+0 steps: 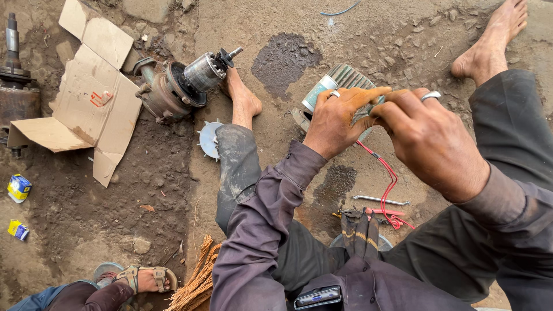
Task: The person sits on the ground and works on an electric motor. They use a hammer to tap the motor housing, then use a screwdriver to adjust internal components and wires. The person also uses pliers to strip and connect wires, and handles a small blue component attached to the motor.
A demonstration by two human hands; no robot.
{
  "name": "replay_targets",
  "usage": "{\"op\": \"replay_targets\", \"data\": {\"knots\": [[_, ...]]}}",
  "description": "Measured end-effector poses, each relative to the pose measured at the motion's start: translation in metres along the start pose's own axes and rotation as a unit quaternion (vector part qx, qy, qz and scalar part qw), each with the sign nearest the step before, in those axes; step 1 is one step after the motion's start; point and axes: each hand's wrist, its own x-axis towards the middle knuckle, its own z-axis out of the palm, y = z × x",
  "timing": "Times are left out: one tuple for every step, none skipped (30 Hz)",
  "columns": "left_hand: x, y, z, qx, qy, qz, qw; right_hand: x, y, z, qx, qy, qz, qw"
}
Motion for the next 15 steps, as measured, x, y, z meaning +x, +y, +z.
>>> {"op": "replay_targets", "data": {"knots": [[-0.0005,-0.0015,0.0008,-0.004,0.013,0.021,1.000,0.0005,-0.0003,-0.0004,0.003,0.002,-0.014,1.000],[-0.0011,-0.0028,0.0021,-0.008,0.025,0.042,0.999,0.0012,0.0000,-0.0014,0.016,0.002,-0.027,1.000],[-0.0019,-0.0035,0.0040,-0.010,0.012,0.020,1.000,0.0021,0.0006,-0.0031,0.028,0.001,-0.041,0.999],[-0.0020,-0.0046,0.0055,-0.011,-0.001,-0.001,1.000,0.0031,0.0007,-0.0044,0.040,0.003,-0.056,0.998],[-0.0020,-0.0057,0.0064,-0.011,-0.014,-0.022,1.000,0.0035,-0.0001,-0.0053,0.044,0.014,-0.039,0.998],[-0.0024,-0.0068,0.0064,-0.005,-0.008,-0.018,1.000,0.0033,-0.0013,-0.0060,0.048,0.024,-0.023,0.998],[-0.0024,-0.0075,0.0060,0.001,-0.001,-0.014,1.000,0.0030,-0.0023,-0.0063,0.052,0.035,-0.006,0.998],[-0.0026,-0.0074,0.0052,0.007,0.004,-0.010,1.000,0.0026,-0.0030,-0.0064,0.021,0.018,0.022,0.999],[-0.0030,-0.0064,0.0046,0.003,0.003,-0.011,1.000,0.0015,-0.0041,-0.0061,-0.010,0.000,0.051,0.999],[-0.0030,-0.0051,0.0038,-0.001,0.002,-0.013,1.000,0.0007,-0.0050,-0.0053,-0.040,-0.018,0.079,0.996],[-0.0030,-0.0039,0.0027,-0.005,0.001,-0.014,1.000,0.0000,-0.0056,-0.0044,-0.032,-0.016,0.069,0.997],[-0.0022,-0.0030,0.0016,-0.003,-0.007,-0.021,1.000,-0.0003,-0.0057,-0.0036,-0.025,-0.012,0.060,0.998],[-0.0012,-0.0022,0.0006,-0.001,-0.015,-0.027,1.000,-0.0004,-0.0052,-0.0034,-0.018,-0.007,0.050,0.999],[-0.0005,-0.0016,-0.0001,0.001,-0.023,-0.033,0.999,-0.0005,-0.0044,-0.0037,-0.018,-0.011,0.041,0.999],[-0.0001,-0.0017,-0.0011,-0.016,-0.026,-0.027,0.999,-0.0003,-0.0033,-0.0047,-0.018,-0.014,0.033,0.999]]}}
